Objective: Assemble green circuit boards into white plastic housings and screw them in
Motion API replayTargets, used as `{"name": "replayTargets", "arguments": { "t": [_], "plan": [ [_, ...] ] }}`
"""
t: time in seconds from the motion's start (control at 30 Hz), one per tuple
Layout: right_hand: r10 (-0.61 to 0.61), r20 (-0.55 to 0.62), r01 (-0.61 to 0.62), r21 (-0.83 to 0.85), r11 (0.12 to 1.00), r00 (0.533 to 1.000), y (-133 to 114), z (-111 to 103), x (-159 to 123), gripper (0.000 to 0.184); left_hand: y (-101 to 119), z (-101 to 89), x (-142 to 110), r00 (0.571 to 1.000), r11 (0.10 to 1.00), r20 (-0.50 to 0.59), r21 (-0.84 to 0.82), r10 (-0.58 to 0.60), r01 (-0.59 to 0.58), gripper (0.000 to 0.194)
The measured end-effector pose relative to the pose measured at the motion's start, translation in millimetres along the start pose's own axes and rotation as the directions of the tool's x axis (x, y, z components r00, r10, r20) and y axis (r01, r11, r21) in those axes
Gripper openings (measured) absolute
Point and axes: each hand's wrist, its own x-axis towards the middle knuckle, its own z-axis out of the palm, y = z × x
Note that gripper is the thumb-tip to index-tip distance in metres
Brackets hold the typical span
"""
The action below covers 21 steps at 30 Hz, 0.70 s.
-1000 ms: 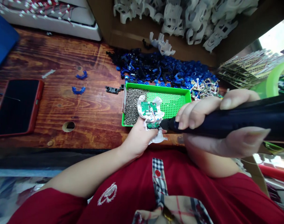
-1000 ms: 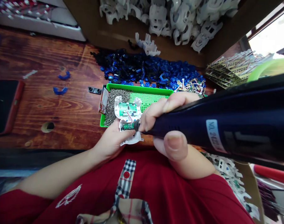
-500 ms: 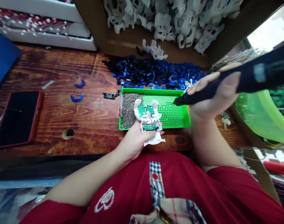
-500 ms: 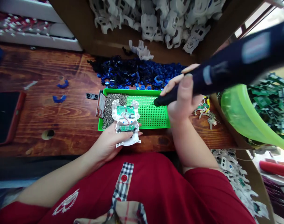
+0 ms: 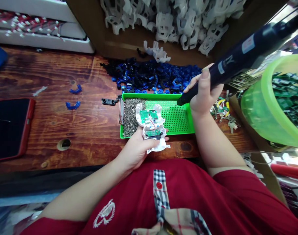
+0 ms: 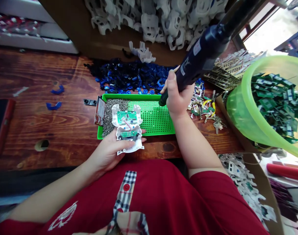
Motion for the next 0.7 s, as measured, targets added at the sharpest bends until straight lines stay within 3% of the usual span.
{"name": "replayTargets", "arguments": {
  "t": [0.2, 0.33, 0.43, 0.5, 0.6, 0.7],
  "plan": [
    [-0.023, 0.029, 0.020, 0.078, 0.997, 0.999, 2.9, -0.5, -0.8, 0.022, -0.3, 0.4, 1.6, 1.000, 1.000, -0.008, 0.000, 0.004, -0.004, 0.046],
    [-0.079, -0.060, 0.085, 0.113, 0.990, 0.995, -1.5, 1.4, -0.2, 0.019, -0.8, 2.3, 1.2, 0.999, 1.000, -0.026, -0.004, 0.022, -0.022, 0.048],
    [-0.083, -0.164, 0.099, 0.095, 0.990, 0.983, -24.6, 2.2, -1.0, 0.016, -1.4, 3.9, 0.8, 0.999, 1.000, -0.032, -0.014, 0.023, -0.024, 0.051],
    [-0.050, -0.171, 0.071, 0.121, 0.990, 0.984, -51.3, 1.1, -4.5, 0.013, -1.5, 4.6, 0.8, 0.999, 0.999, -0.032, -0.023, 0.027, -0.027, 0.052],
    [0.054, 0.030, -0.059, 0.229, 0.972, 0.998, -95.8, -1.6, -14.7, 0.018, -1.7, 4.6, 1.5, 0.999, 0.999, -0.031, -0.038, 0.033, -0.034, 0.052],
    [0.114, 0.237, -0.172, 0.242, 0.955, 0.965, -124.8, 0.3, -26.8, 0.034, -2.6, 3.3, 2.6, 0.999, 0.998, -0.018, -0.036, 0.042, -0.042, 0.051]
  ]
}}
